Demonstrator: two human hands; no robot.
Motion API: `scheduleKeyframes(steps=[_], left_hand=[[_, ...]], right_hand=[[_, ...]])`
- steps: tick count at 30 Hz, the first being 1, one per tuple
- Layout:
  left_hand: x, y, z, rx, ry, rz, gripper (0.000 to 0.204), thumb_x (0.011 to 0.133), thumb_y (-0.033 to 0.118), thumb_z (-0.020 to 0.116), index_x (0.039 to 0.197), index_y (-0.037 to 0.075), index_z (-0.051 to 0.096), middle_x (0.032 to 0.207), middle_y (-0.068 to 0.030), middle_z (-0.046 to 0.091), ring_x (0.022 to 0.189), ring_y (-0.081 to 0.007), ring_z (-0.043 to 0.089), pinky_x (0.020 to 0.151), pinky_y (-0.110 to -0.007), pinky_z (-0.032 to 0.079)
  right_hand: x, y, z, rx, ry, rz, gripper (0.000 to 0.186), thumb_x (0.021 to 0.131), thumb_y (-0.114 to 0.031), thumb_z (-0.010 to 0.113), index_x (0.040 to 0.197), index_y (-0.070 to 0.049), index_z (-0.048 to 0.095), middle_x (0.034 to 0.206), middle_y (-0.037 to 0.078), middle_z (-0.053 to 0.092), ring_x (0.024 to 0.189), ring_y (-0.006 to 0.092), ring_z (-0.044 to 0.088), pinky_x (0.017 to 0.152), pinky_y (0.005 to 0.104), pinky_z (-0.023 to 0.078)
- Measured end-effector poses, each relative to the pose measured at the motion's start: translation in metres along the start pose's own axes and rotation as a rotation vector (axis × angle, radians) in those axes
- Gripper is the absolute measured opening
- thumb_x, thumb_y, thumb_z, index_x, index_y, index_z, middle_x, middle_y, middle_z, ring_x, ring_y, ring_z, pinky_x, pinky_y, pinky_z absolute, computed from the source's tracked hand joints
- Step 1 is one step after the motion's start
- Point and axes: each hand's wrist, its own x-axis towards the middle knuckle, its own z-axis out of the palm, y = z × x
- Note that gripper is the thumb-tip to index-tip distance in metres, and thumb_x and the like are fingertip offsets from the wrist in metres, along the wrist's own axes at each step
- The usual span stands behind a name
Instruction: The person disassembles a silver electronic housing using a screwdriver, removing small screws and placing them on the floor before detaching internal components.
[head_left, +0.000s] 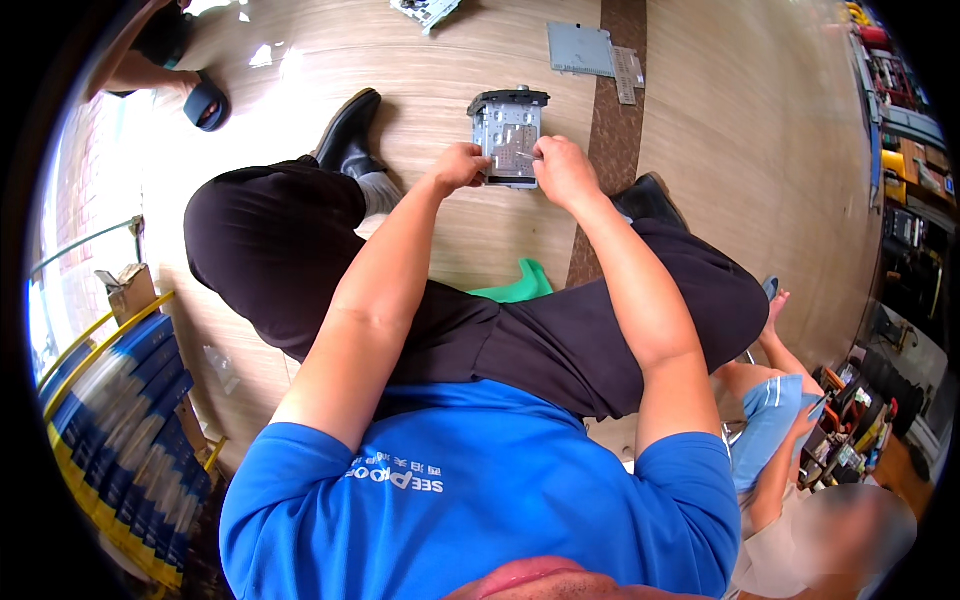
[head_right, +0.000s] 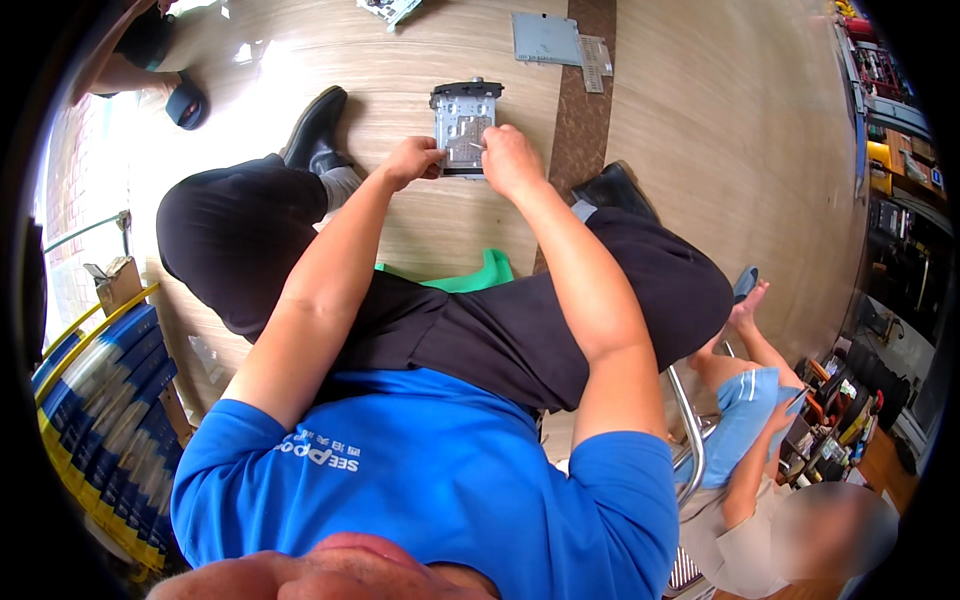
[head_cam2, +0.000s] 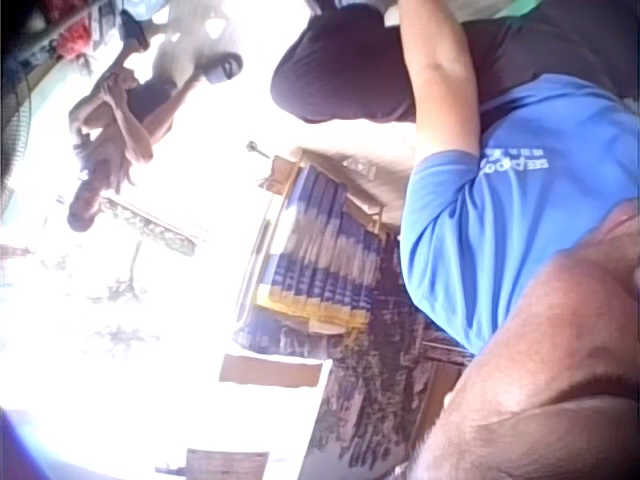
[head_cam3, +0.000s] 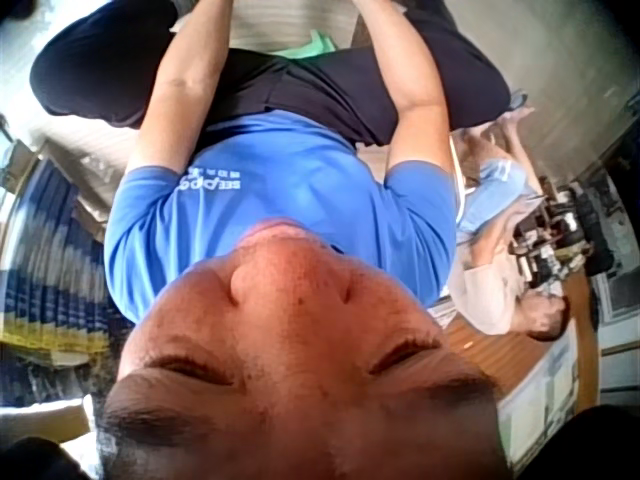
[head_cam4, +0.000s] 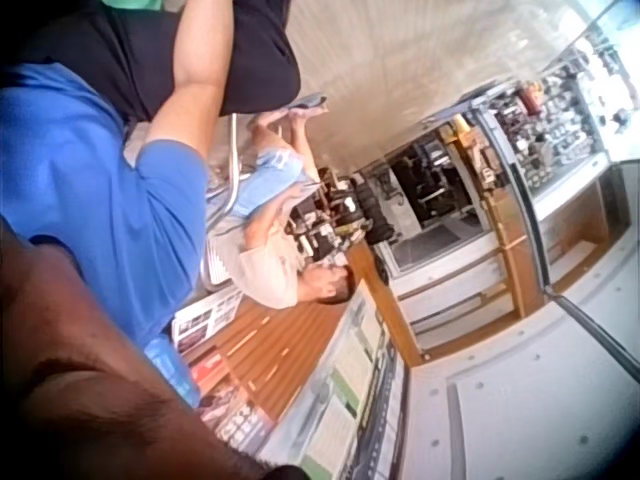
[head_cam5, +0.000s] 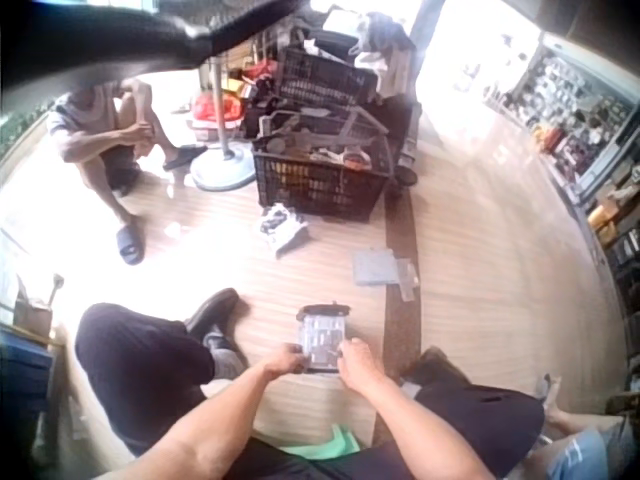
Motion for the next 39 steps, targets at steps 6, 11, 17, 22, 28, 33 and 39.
scheduleKeyframes(steps=[6, 11, 17, 22, 28, 33, 39], left_hand=[[0.003, -0.001, 0.0, 0.024, -0.005, 0.014, 0.023, 0.094, 0.022, 0.058, 0.101, 0.001, 0.065, 0.081, -0.0043, 0.063, 0.07, -0.0131, 0.06, 0.069, -0.03, 0.055], [0.003, -0.001, -0.002, 0.036, -0.017, 0.014, 0.022, 0.094, 0.021, 0.058, 0.098, 0.001, 0.064, 0.08, -0.0044, 0.062, 0.07, -0.0135, 0.061, 0.069, -0.03, 0.055], [0.002, 0.0, -0.003, 0.049, -0.013, 0.02, 0.02, 0.093, 0.02, 0.058, 0.096, 0.0, 0.064, 0.08, -0.0045, 0.062, 0.07, -0.0135, 0.06, 0.069, -0.03, 0.056], [-0.002, 0.005, -0.001, 0.031, -0.016, 0.028, 0.019, 0.092, 0.019, 0.059, 0.093, 0.0, 0.064, 0.078, -0.0046, 0.061, 0.07, -0.0133, 0.06, 0.068, -0.03, 0.055], [-0.003, 0.005, -0.002, 0.042, -0.011, 0.042, 0.019, 0.092, 0.019, 0.06, 0.089, 0.0, 0.064, 0.076, -0.0043, 0.061, 0.067, -0.0134, 0.06, 0.066, -0.029, 0.055], [-0.002, 0.004, -0.001, 0.035, -0.006, 0.049, 0.019, 0.091, 0.019, 0.06, 0.087, 0.0, 0.063, 0.074, -0.0044, 0.06, 0.065, -0.0134, 0.06, 0.064, -0.028, 0.055], [0.0, 0.003, -0.002, 0.048, -0.011, 0.047, 0.019, 0.091, 0.018, 0.06, 0.087, 0.0, 0.064, 0.075, -0.0052, 0.061, 0.066, -0.0136, 0.06, 0.064, -0.028, 0.055]], right_hand=[[-0.005, 0.006, 0.011, 0.09, 0.152, -0.19, 0.014, 0.082, -0.006, 0.058, 0.095, -0.003, 0.063, 0.1, 0.017, 0.061, 0.091, 0.0362, 0.061, 0.079, 0.0446, 0.051], [-0.008, -0.002, 0.015, 0.177, 0.211, -0.28, 0.012, 0.085, -0.007, 0.057, 0.095, -0.004, 0.062, 0.1, 0.016, 0.06, 0.091, 0.036, 0.061, 0.077, 0.0439, 0.051], [-0.01, -0.009, 0.018, 0.177, 0.23, -0.308, 0.012, 0.084, -0.004, 0.06, 0.096, -0.002, 0.061, 0.098, 0.015, 0.06, 0.09, 0.0353, 0.06, 0.077, 0.0409, 0.05], [-0.007, -0.009, 0.019, 0.169, 0.235, -0.325, 0.012, 0.085, -0.005, 0.059, 0.096, -0.002, 0.061, 0.098, 0.015, 0.06, 0.09, 0.0352, 0.06, 0.076, 0.0412, 0.05], [-0.004, -0.012, 0.023, 0.161, 0.229, -0.32, 0.011, 0.085, -0.005, 0.059, 0.096, -0.003, 0.061, 0.098, 0.014, 0.06, 0.089, 0.0355, 0.06, 0.075, 0.0416, 0.051], [-0.001, -0.011, 0.025, 0.122, 0.223, -0.332, 0.013, 0.089, -0.009, 0.053, 0.097, -0.005, 0.063, 0.099, 0.015, 0.06, 0.086, 0.0364, 0.062, 0.073, 0.0446, 0.052], [0.0, -0.009, 0.026, 0.073, 0.213, -0.352, 0.01, 0.088, -0.008, 0.052, 0.094, -0.005, 0.058, 0.1, 0.015, 0.059, 0.085, 0.037, 0.062, 0.071, 0.0453, 0.053]])
